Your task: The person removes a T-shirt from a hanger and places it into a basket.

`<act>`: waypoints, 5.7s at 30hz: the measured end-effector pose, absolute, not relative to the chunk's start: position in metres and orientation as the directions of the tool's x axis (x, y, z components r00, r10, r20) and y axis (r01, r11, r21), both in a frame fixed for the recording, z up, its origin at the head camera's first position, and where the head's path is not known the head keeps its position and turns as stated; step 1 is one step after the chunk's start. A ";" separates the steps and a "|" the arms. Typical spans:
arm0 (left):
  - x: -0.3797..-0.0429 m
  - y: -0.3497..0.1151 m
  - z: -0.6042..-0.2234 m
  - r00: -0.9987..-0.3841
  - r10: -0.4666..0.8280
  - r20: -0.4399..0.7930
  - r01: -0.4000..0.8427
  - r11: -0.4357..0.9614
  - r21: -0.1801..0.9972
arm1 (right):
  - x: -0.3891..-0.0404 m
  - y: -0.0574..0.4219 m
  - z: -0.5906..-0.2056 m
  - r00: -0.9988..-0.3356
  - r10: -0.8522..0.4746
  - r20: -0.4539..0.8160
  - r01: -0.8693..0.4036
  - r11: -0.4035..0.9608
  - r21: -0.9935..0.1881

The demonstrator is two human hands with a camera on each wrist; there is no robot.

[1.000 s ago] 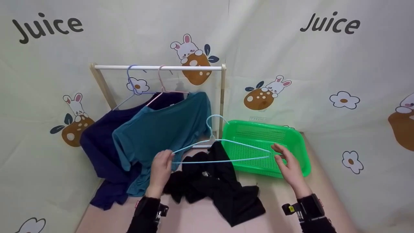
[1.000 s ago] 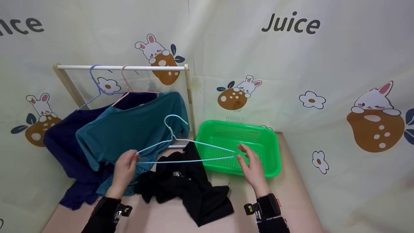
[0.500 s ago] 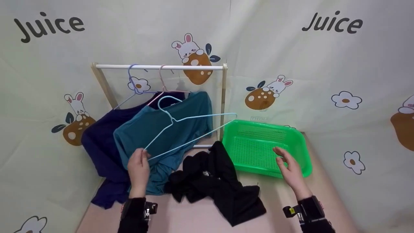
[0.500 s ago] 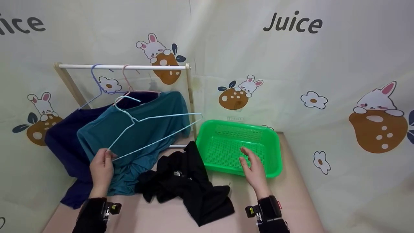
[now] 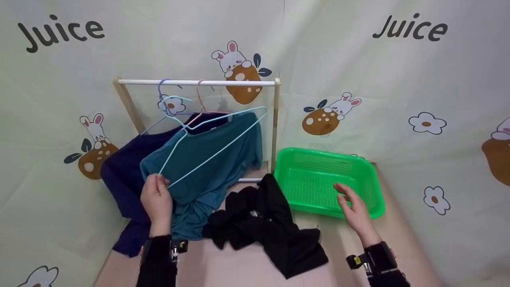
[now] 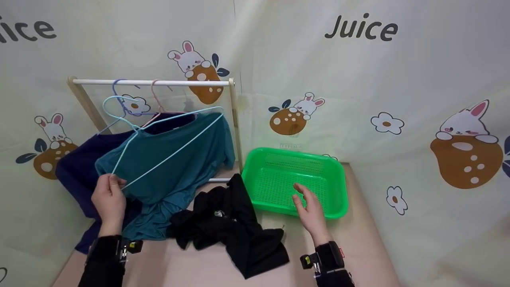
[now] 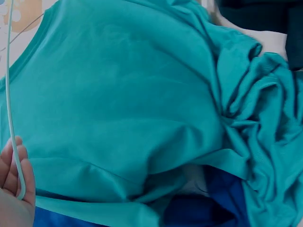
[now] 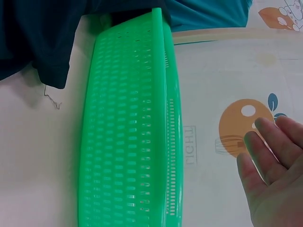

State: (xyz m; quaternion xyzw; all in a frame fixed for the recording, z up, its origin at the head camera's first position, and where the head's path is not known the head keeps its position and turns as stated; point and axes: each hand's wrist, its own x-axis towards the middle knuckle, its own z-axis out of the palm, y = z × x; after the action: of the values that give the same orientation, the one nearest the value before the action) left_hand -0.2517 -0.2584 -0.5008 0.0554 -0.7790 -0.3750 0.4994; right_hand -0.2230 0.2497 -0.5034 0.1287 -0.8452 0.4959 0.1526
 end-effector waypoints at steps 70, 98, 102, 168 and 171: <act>-0.288 -0.198 -0.515 -0.940 -0.232 0.251 -0.041 0.806 0.591 | -0.218 0.136 -0.626 -0.845 -0.523 0.115 -0.515 0.736 -0.440; -0.265 -0.194 -0.562 -0.991 -0.086 0.104 -0.029 0.887 0.461 | -0.239 0.121 -0.599 -0.854 -0.387 0.347 -0.519 0.684 -0.513; -0.261 -0.199 -0.559 -0.991 -0.098 0.094 -0.040 0.871 0.489 | -0.244 0.113 -0.579 -0.893 -0.309 0.329 -0.450 0.555 -0.700; -0.271 -0.222 -0.427 -0.854 -0.076 0.514 0.145 0.915 0.377 | -0.290 0.314 -0.562 -0.999 0.025 -0.026 0.036 0.771 -0.635; -0.278 -0.220 -0.421 -0.845 -0.062 0.531 0.158 0.920 0.358 | -0.287 0.312 -0.567 -1.000 0.001 -0.019 0.012 0.815 -0.579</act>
State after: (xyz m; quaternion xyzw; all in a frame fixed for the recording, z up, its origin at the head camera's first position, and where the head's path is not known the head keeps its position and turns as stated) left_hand -0.2785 -0.2204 -0.4209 -0.0256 -0.9399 -0.1980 0.2770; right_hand -0.2871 0.3125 -0.5672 -0.0034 -0.9526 0.3040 -0.0087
